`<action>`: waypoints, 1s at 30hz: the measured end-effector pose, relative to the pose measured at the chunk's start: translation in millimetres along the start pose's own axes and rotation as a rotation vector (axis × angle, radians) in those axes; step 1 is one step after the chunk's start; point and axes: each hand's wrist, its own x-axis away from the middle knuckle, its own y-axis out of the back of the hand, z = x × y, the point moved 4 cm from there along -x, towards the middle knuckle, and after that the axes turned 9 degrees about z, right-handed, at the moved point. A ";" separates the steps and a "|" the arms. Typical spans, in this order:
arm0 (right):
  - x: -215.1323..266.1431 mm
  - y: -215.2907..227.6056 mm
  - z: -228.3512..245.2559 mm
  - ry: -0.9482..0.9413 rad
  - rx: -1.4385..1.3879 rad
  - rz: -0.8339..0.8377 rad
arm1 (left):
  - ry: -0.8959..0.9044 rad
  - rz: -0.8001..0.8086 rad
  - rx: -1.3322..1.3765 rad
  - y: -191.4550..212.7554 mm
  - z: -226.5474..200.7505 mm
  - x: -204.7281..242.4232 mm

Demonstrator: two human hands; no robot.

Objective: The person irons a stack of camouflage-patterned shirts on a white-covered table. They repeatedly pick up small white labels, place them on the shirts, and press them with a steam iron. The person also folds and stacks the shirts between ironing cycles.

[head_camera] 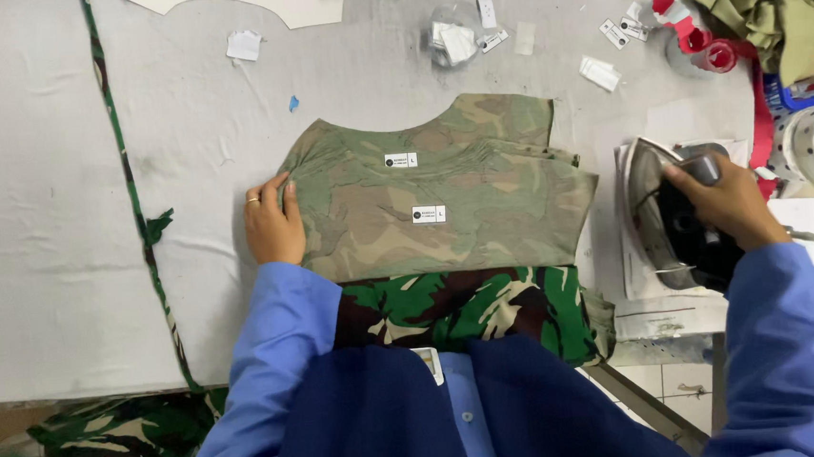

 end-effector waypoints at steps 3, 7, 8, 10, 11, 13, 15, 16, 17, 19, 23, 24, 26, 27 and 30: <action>-22.7 -8.5 -71.2 -0.047 -0.265 -0.021 | 0.026 0.098 -0.310 18.2 -32.2 12.5; 13.7 -10.2 -10.1 -0.049 0.112 -0.158 | -0.114 0.081 -0.332 31.0 -79.4 42.9; 34.8 -13.2 25.1 0.113 0.314 -0.433 | -0.183 0.104 -0.301 24.9 -84.7 52.8; 74.0 -54.5 100.8 0.285 0.516 -0.716 | -0.249 0.119 -0.269 17.0 -97.3 73.1; 91.3 -97.9 134.8 0.388 0.339 -0.429 | -0.320 0.203 -0.234 11.2 -106.8 84.0; 132.7 -168.9 163.5 0.479 0.155 -0.140 | -0.399 0.295 -0.200 3.9 -117.2 107.8; 167.1 -226.5 178.6 1.105 0.326 0.232 | -0.616 0.539 0.001 -7.1 -133.3 134.5; 169.0 -215.3 187.1 1.105 0.325 0.230 | -0.618 0.539 0.000 -2.5 -137.7 141.8; 167.4 -206.6 193.5 0.995 0.240 0.351 | -0.635 0.606 0.021 0.1 -142.2 150.3; 161.2 -195.1 200.2 0.897 0.164 0.469 | -0.641 0.659 0.039 -1.0 -145.9 161.1; 166.8 -200.7 196.8 0.898 0.150 0.386 | -0.687 0.679 0.033 -12.7 -141.5 165.2; 177.9 -204.6 197.7 1.013 0.288 0.246 | -0.693 0.682 0.021 -13.1 -140.0 167.0; 178.9 -207.9 193.3 0.988 0.312 0.223 | -0.691 0.680 0.000 -6.9 -143.8 167.2; 178.0 -208.1 190.7 0.961 0.337 0.198 | -0.693 0.677 -0.020 -4.8 -146.5 165.9; 177.6 -200.9 188.3 0.935 0.343 0.142 | -0.676 0.720 0.008 12.5 -161.4 158.1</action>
